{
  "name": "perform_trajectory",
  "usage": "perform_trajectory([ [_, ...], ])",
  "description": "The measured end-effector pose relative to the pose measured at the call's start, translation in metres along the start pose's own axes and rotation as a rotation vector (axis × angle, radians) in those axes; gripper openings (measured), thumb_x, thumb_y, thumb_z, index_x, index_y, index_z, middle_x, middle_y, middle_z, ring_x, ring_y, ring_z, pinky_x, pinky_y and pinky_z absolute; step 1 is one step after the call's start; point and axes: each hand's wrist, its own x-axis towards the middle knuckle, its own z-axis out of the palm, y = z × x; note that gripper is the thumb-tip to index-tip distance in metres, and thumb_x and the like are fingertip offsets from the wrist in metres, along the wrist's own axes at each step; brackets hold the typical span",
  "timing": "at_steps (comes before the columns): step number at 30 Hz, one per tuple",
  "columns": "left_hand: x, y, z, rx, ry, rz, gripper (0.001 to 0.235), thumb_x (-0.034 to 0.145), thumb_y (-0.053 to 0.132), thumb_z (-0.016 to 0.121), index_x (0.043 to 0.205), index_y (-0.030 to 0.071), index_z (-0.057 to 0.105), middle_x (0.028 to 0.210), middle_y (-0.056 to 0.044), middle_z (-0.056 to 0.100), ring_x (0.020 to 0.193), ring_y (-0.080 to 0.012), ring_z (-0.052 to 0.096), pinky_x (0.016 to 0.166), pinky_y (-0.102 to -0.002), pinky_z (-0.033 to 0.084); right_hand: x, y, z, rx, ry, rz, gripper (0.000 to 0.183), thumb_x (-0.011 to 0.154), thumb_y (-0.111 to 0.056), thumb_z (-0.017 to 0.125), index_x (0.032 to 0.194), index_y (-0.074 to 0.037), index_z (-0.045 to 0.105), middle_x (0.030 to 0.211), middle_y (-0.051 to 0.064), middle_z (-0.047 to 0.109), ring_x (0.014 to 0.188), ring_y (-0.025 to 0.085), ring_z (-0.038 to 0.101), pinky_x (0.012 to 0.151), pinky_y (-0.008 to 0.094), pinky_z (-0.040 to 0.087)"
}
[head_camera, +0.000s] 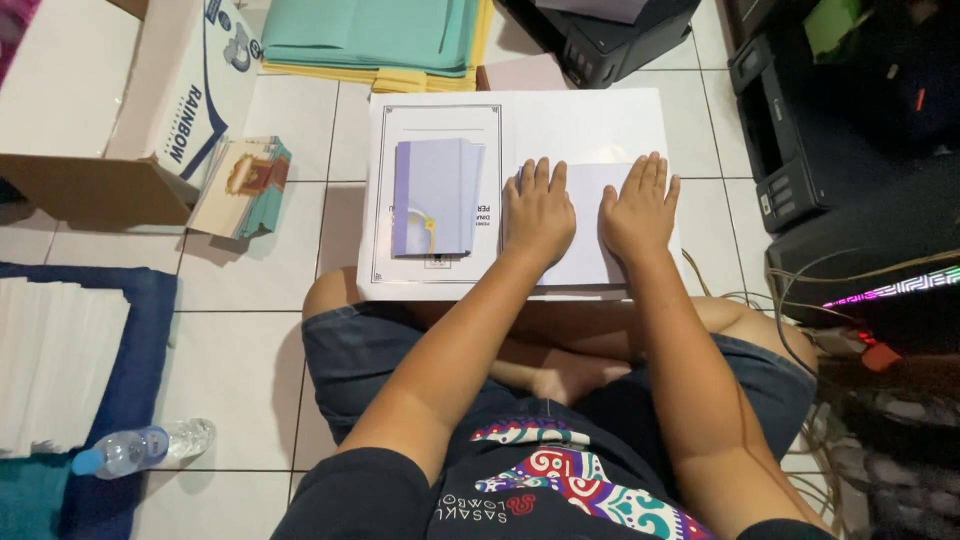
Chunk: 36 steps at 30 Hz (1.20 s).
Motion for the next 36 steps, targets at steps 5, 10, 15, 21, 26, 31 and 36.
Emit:
perform_trajectory([
  [5, 0.001, 0.0, -0.002, 0.008, -0.018, 0.002, 0.05, 0.102, 0.019, 0.036, 0.149, 0.005, 0.045, 0.152, -0.025, 0.044, 0.149, -0.0398, 0.032, 0.116, -0.059, 0.022, -0.004, -0.025, -0.021, 0.011, -0.079, -0.201, 0.067, 0.105, -0.038, 0.027, 0.161, -0.001, 0.032, 0.168, 0.018, 0.026, 0.157, 0.033, 0.015, 0.123, 0.055, 0.003],
  [10, 0.002, 0.0, -0.005, -0.01, -0.044, -0.01, 0.05, 0.103, 0.018, 0.035, 0.15, 0.006, 0.044, 0.153, -0.025, 0.043, 0.15, -0.0392, 0.03, 0.117, -0.059, 0.021, -0.002, -0.008, -0.019, -0.032, -0.093, -0.282, 0.065, 0.107, -0.039, 0.023, 0.162, -0.005, 0.031, 0.169, 0.018, 0.025, 0.157, 0.033, 0.018, 0.124, 0.052, 0.008],
  [15, -0.002, 0.007, -0.021, -0.027, -0.054, -0.011, 0.05, 0.103, 0.015, 0.034, 0.151, 0.007, 0.045, 0.153, -0.025, 0.043, 0.15, -0.0404, 0.029, 0.117, -0.06, 0.021, -0.058, -0.012, -0.031, -0.072, -0.059, -0.279, 0.061, 0.106, -0.032, 0.03, 0.162, -0.007, 0.034, 0.166, 0.021, 0.031, 0.154, 0.036, 0.026, 0.121, 0.055, 0.015],
  [21, -0.002, 0.002, -0.006, 0.013, -0.017, 0.015, 0.048, 0.104, 0.017, 0.035, 0.15, 0.009, 0.047, 0.151, -0.024, 0.045, 0.148, -0.041, 0.032, 0.115, -0.06, 0.024, -0.088, -0.004, -0.031, -0.055, -0.222, -0.418, 0.063, 0.103, -0.032, 0.034, 0.162, -0.01, 0.029, 0.168, 0.016, 0.027, 0.154, 0.033, 0.025, 0.122, 0.049, 0.022],
  [26, -0.002, 0.007, -0.013, -0.029, -0.014, -0.002, 0.048, 0.105, 0.016, 0.033, 0.15, 0.009, 0.047, 0.152, -0.024, 0.044, 0.15, -0.0409, 0.03, 0.116, -0.06, 0.022, -0.024, -0.009, -0.029, 0.01, -0.205, -0.401, 0.062, 0.105, -0.031, 0.033, 0.163, -0.009, 0.028, 0.168, 0.016, 0.025, 0.155, 0.033, 0.024, 0.124, 0.049, 0.019],
  [31, 0.0, 0.004, -0.011, -0.021, -0.02, -0.008, 0.049, 0.103, 0.016, 0.035, 0.151, 0.01, 0.047, 0.152, -0.024, 0.044, 0.15, -0.0407, 0.03, 0.117, -0.061, 0.021, -0.015, 0.0, -0.036, 0.034, -0.098, -0.239, 0.063, 0.107, -0.034, 0.03, 0.161, -0.001, 0.032, 0.167, 0.02, 0.026, 0.155, 0.034, 0.023, 0.124, 0.049, 0.014],
  [36, -0.003, 0.008, -0.008, 0.049, -0.016, -0.019, 0.052, 0.103, 0.028, 0.041, 0.151, 0.012, 0.047, 0.156, -0.023, 0.042, 0.151, -0.0415, 0.027, 0.117, -0.067, 0.016, -0.022, 0.003, -0.028, 0.047, -0.061, -0.153, 0.063, 0.107, -0.033, 0.029, 0.161, 0.0, 0.031, 0.168, 0.02, 0.025, 0.157, 0.033, 0.018, 0.123, 0.054, 0.006],
])
